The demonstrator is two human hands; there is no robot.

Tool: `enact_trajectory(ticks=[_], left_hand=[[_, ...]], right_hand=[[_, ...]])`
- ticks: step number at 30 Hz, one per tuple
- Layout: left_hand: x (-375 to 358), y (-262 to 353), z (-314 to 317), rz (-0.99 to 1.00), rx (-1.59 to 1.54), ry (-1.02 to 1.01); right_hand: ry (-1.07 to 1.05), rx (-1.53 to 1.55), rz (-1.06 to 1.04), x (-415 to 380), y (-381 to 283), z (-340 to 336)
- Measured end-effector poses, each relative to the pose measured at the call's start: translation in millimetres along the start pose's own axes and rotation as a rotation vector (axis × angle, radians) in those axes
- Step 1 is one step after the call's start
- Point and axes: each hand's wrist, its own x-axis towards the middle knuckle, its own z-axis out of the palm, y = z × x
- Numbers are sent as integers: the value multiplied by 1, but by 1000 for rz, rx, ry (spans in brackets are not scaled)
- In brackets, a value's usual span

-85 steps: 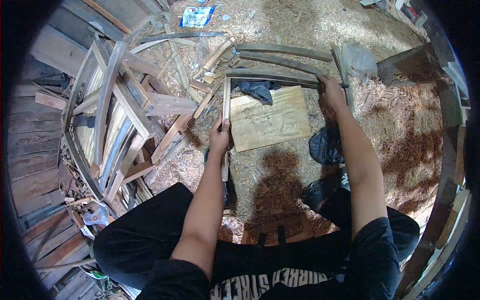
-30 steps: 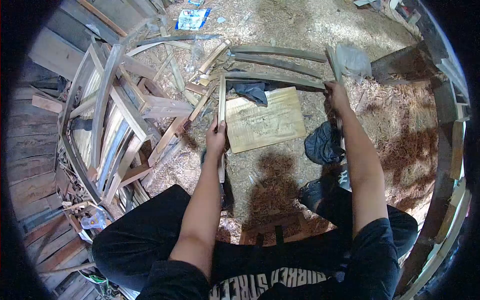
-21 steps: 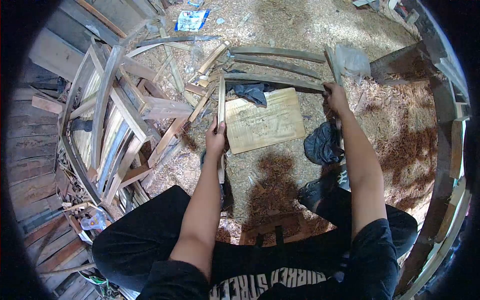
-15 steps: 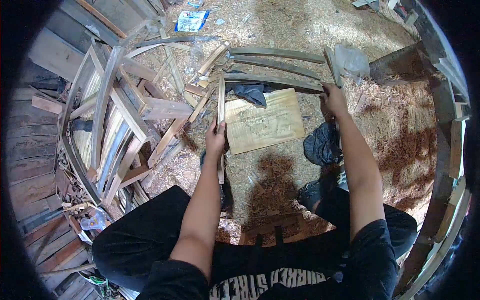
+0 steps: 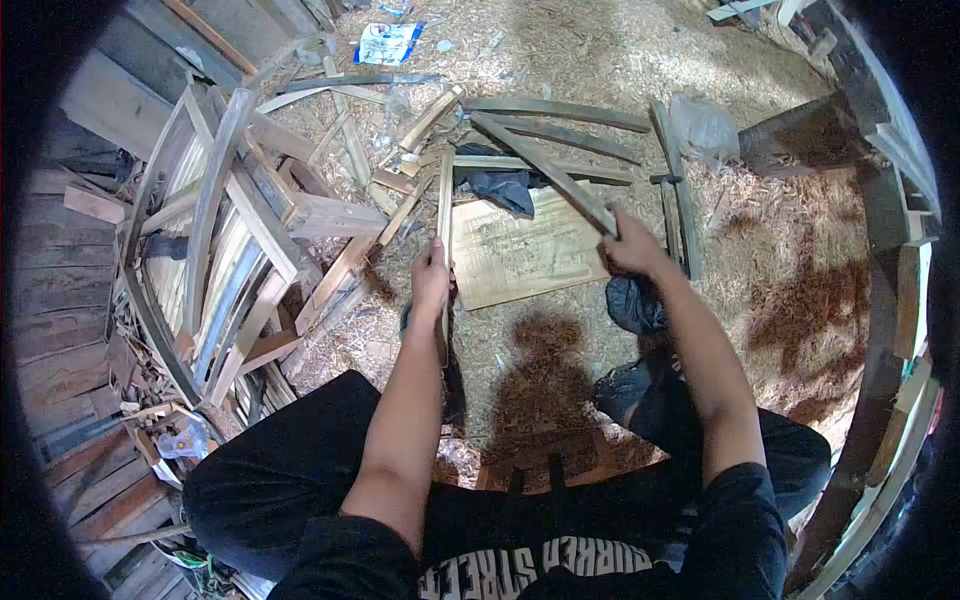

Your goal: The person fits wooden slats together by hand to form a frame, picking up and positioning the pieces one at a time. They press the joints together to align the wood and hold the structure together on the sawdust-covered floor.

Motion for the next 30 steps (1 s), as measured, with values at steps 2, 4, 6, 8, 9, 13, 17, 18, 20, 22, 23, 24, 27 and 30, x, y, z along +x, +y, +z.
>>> enact_trajectory(ticks=[2, 4, 6, 8, 9, 13, 17, 18, 20, 22, 23, 24, 27, 30], left_hand=[[0, 2, -3, -119, -95, -23], [4, -3, -4, -111, -176, -50], [15, -19, 0, -49, -207, -8], [29, -39, 2, 53, -223, 55], [21, -30, 5, -42, -446, 7], [-15, 20, 8, -151, -404, -25], [-1, 10, -7, -207, -457, -130], [3, 7, -11, -268, -440, -170], [10, 2, -15, -288, -471, -181], [12, 2, -16, -310, -503, -195], [12, 2, -16, -322, -500, -203], [13, 1, -16, -334, -498, -210], [14, 1, -14, -288, -531, -197], [6, 11, -13, -263, -508, -187]], right_hand=[[10, 152, 60, -21, -24, 23], [10, 257, 141, -42, -46, 58], [62, 690, 155, -63, -59, 130], [-146, 1087, 259, -89, -77, 164], [-376, 1116, 381, -107, -98, 153], [-294, 1098, 144, -131, -167, 204], [-212, 1114, 117, -128, -196, 220], [-218, 1158, 150, -126, -201, 219], [-208, 1197, 112, -119, -210, 214], [-196, 1234, 76, -116, -219, 205], [-199, 1211, 144, -116, -224, 200], [-203, 1189, 212, -116, -226, 201], [-114, 1155, 232, -112, -228, 212], [-141, 1254, 264, -113, -228, 213]])
